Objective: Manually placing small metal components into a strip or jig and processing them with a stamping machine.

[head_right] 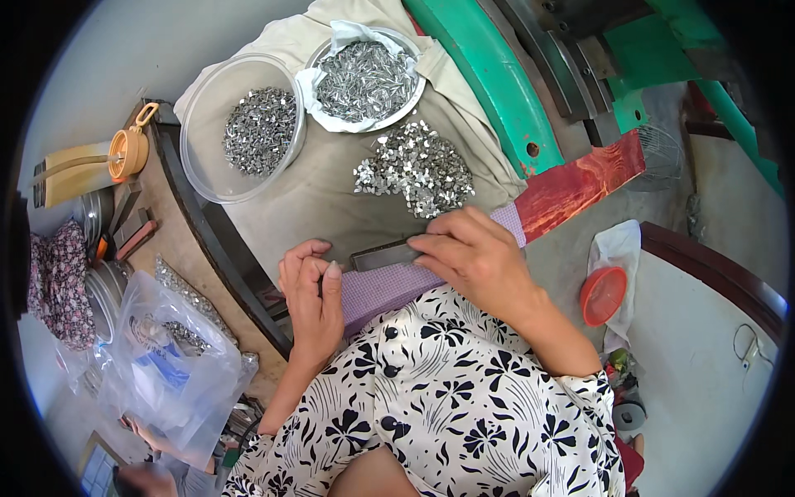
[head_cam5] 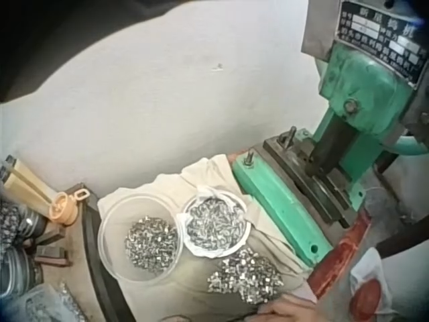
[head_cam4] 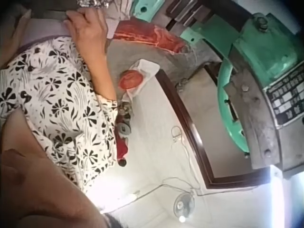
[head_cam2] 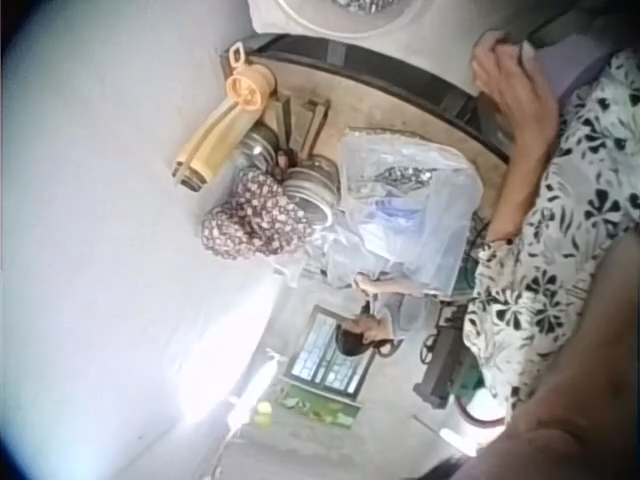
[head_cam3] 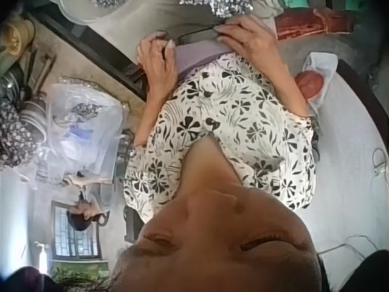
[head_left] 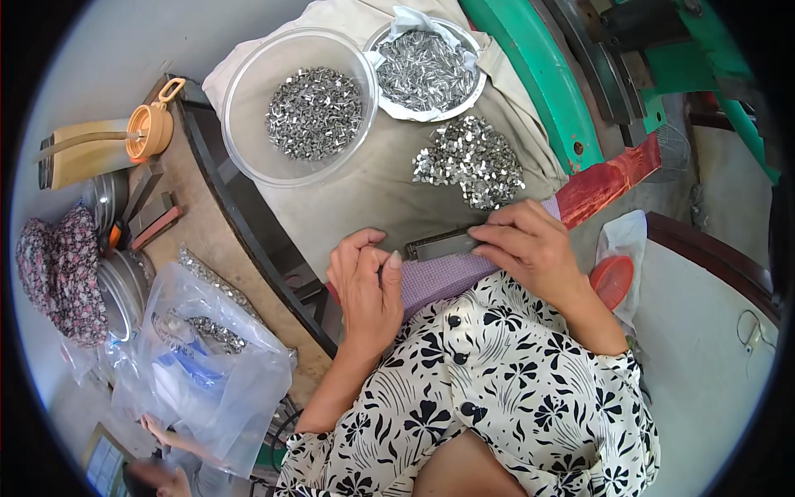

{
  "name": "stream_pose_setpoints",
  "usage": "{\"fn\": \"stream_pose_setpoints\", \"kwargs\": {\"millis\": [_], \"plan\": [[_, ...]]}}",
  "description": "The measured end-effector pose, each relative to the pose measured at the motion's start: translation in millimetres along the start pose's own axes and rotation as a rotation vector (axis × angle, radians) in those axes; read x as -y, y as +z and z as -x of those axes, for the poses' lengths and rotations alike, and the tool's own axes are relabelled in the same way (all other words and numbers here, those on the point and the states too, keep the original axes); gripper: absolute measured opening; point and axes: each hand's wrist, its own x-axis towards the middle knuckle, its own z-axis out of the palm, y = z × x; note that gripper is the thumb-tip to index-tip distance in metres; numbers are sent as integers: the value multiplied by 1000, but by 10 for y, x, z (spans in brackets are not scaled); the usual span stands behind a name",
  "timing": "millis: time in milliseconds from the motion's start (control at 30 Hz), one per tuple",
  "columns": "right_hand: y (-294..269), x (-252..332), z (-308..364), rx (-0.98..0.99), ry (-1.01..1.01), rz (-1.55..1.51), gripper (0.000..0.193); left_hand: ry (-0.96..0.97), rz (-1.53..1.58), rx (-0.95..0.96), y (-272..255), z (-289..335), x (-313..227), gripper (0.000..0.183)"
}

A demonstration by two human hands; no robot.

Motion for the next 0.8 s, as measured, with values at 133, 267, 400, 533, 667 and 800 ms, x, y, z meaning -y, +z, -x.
{"fn": "stream_pose_setpoints", "kwargs": {"millis": [133,267,400,533,667,800], "plan": [[71,3,-54,52,-65,35,29,-55,-87,29,14,-15,-110,16],[144,-29,-72,73,-82,33,30,-70,-138,38,26,-46,-133,16],[147,-18,-38,76,-75,22,32,-65,-149,43,25,-43,-134,16],[86,-51,58,8,53,1,26,-86,-143,54,14,-35,-154,16],[119,-121,230,-37,176,64,33,-70,-135,69,-7,-45,-152,16],[113,-218,294,-102,60,55,32,-75,-88,89,-62,-40,-135,21]]}}
